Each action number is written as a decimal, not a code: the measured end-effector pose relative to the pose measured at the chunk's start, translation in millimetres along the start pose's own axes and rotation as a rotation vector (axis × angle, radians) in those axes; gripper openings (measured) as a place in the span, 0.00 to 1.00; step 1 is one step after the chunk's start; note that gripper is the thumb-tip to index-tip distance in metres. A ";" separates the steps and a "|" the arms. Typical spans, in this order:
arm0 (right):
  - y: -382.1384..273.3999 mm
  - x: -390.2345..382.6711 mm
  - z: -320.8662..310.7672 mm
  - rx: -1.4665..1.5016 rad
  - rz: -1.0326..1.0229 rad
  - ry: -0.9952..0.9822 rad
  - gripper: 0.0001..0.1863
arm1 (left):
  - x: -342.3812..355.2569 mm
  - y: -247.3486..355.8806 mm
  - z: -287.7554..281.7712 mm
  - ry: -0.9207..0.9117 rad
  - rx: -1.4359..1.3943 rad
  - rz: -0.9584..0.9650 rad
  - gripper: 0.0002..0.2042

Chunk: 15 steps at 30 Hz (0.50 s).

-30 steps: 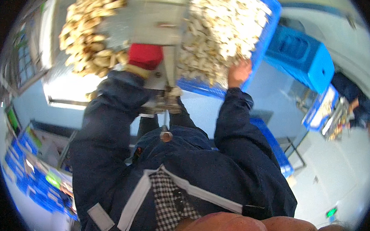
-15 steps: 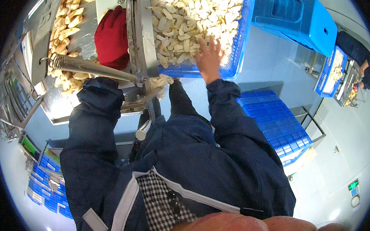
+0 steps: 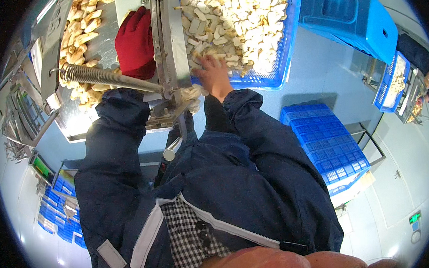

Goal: The person slices pieces of ginger using a hand-operated slicer, then gathers the sliced pieces and places them into a blue crate.

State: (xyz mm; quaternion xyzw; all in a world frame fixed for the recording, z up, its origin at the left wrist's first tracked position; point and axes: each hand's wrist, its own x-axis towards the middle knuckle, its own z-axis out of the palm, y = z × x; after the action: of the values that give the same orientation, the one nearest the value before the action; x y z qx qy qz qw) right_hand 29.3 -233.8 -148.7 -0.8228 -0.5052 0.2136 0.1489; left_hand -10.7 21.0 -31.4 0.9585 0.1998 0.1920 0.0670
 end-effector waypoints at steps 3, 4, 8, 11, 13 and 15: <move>-4.8 -0.2 -2.7 -0.039 -0.050 -0.106 0.14 | -0.8 -2.3 -0.8 0.023 0.004 0.020 0.17; -3.2 2.2 -4.6 0.020 -0.085 -0.057 0.14 | -3.0 -1.8 -2.1 0.018 0.007 0.013 0.17; 35.2 2.8 0.1 0.087 -0.226 -0.074 0.13 | 4.2 1.8 0.7 0.022 -0.026 0.003 0.17; 34.2 6.6 -27.7 -0.006 -0.024 -0.119 0.13 | -5.0 1.3 -3.7 0.011 -0.036 -0.045 0.17; 29.6 34.6 -33.4 -0.069 -0.049 0.006 0.15 | -6.1 0.5 -7.2 -0.001 -0.051 -0.029 0.17; 18.4 80.7 -33.7 -0.075 -0.020 0.239 0.20 | -5.7 0.8 -12.1 -0.021 0.019 -0.018 0.18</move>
State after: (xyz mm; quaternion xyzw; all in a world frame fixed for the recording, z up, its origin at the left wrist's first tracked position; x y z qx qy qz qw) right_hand 92.4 -170.8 -144.3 -0.8424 -0.4996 0.0934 0.1791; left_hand -20.0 18.7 -22.0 0.9592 0.2097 0.1796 0.0618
